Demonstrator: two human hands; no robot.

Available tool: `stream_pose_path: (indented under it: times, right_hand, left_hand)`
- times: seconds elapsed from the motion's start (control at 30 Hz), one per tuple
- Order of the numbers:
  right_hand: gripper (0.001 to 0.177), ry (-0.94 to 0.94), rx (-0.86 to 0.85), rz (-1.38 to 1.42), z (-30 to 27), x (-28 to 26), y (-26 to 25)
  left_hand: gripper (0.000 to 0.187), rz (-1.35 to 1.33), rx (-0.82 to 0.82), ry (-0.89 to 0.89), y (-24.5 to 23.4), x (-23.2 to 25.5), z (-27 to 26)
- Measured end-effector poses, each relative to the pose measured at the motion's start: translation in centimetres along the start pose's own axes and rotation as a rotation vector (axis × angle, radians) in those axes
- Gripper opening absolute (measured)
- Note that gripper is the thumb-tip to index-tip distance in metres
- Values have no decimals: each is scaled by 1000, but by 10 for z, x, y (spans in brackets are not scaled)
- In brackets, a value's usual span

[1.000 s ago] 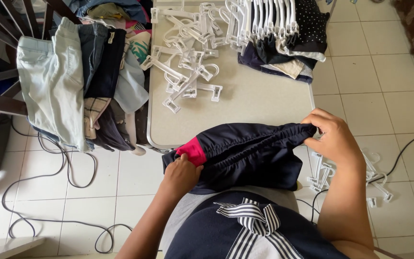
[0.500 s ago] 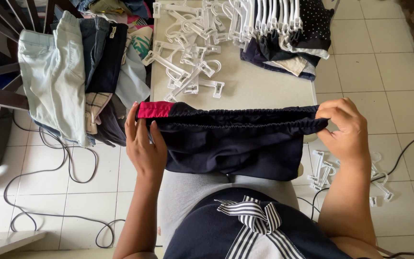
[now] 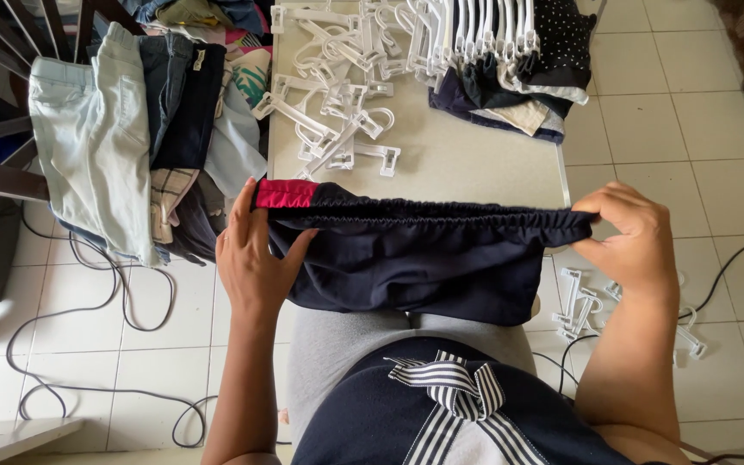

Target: The person is taking shorts from a pile, spreading them flat on a table, and then attaching them to a plastic hanger using the built-in clips.

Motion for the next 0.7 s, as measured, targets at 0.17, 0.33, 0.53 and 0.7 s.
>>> stream_pose_path:
  times: [0.17,0.33,0.53,0.7]
  right_hand:
    - [22,6,-147,62,1,-26,-3]
    - [55,-143,-435,357,-16,-68,-29]
    - [27,219,795,728,-68,-5,-79]
    - [25,124,138,12,-7,36,-47]
  left_hand:
    - [32,-52,435,83,-37,0,-9]
    - [70,-164,1070,-51,-93,-20,-50]
    - [44,143,1365,152,-130,-5,-76]
    - [9,-65,133,212,-33,32,30]
Point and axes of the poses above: each hand's wrist, its own z-axis towards the middle knuckle, its own y-axis out of the palm, x = y × z, the point moved 8 cm from there along z, towards the middle knuckle, and after that the axes turned 1 degree about z, right-handed, at the moved point
